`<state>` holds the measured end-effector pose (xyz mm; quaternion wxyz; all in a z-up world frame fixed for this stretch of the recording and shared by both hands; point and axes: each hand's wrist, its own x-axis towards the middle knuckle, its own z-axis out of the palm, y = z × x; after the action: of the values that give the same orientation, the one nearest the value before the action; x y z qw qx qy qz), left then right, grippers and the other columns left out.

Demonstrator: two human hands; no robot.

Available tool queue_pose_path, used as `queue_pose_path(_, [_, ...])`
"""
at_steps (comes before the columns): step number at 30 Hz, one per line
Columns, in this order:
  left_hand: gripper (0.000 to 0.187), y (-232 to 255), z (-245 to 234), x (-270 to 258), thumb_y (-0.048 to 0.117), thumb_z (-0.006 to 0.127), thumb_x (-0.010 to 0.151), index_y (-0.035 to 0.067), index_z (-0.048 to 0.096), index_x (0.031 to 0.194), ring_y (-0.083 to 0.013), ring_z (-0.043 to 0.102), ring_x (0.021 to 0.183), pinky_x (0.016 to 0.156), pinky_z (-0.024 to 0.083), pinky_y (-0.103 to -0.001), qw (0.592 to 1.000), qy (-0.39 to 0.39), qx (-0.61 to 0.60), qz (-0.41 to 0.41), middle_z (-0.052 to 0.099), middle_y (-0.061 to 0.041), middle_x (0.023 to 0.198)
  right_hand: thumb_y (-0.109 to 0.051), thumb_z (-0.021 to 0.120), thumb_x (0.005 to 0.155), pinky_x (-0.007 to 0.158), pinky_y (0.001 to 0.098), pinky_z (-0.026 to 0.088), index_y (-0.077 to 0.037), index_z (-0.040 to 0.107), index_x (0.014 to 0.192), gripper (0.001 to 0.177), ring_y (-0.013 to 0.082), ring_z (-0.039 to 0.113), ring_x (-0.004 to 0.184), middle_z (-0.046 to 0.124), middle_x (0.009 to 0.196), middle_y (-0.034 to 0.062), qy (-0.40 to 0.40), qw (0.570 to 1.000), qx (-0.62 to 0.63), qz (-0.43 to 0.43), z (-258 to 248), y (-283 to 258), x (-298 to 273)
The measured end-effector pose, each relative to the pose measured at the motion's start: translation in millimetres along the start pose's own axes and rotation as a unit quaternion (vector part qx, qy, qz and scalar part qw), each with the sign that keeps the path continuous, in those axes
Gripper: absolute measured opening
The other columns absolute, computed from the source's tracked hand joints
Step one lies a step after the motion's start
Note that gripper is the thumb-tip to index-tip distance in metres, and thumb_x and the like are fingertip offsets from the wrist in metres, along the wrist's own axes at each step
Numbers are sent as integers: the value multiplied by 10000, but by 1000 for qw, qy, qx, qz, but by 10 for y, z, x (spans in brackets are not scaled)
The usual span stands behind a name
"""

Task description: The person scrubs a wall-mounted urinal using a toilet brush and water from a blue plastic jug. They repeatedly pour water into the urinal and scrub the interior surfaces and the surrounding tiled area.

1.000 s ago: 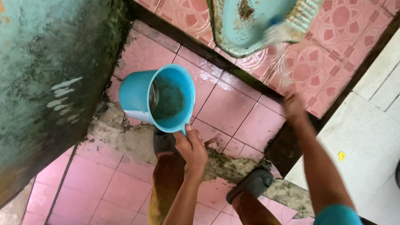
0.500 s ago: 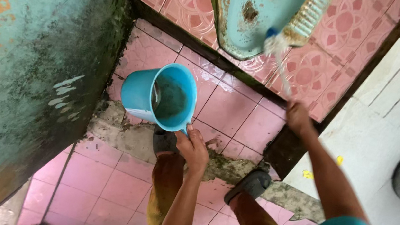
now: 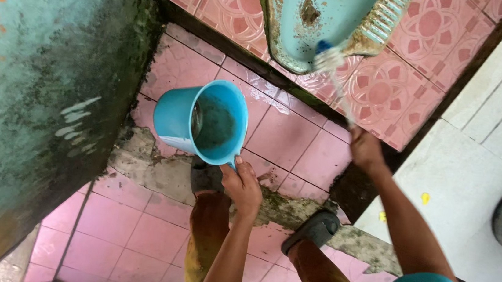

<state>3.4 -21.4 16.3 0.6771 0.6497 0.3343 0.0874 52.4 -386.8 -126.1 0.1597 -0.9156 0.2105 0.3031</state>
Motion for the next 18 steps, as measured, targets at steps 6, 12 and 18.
queue_pose_path(6, [452, -57, -42, -30, 218, 444, 1126, -82, 375, 1457, -83, 460, 519, 444, 380, -279, 1000, 5, -7, 13, 527, -31, 647, -456, 424, 1182, 540, 481, 461, 39, 618, 715, 707, 318, 580, 523, 544, 556, 181, 124, 988, 73, -54, -556, 145, 1069])
queue_pose_path(12, [467, -51, -48, 15, 227, 431, 1118, -65, 360, 1476, -70, 462, 510, 443, 384, -274, 1000, -2, 1, 24, 533, -27, 631, -456, 389, 1142, 566, 476, 383, 38, 565, 809, 622, 285, 478, 629, 452, 643, 146, 56, 977, 150, -142, -55, -80, 434])
queue_pose_path(18, [469, -43, -53, -20, 227, 441, 1119, -67, 379, 1480, -83, 463, 523, 446, 371, -290, 1000, 7, -21, -11, 526, -31, 643, -461, 412, 1108, 701, 456, 473, 15, 642, 828, 598, 363, 617, 716, 642, 768, 275, 2, 997, 79, -8, 230, -1, 44])
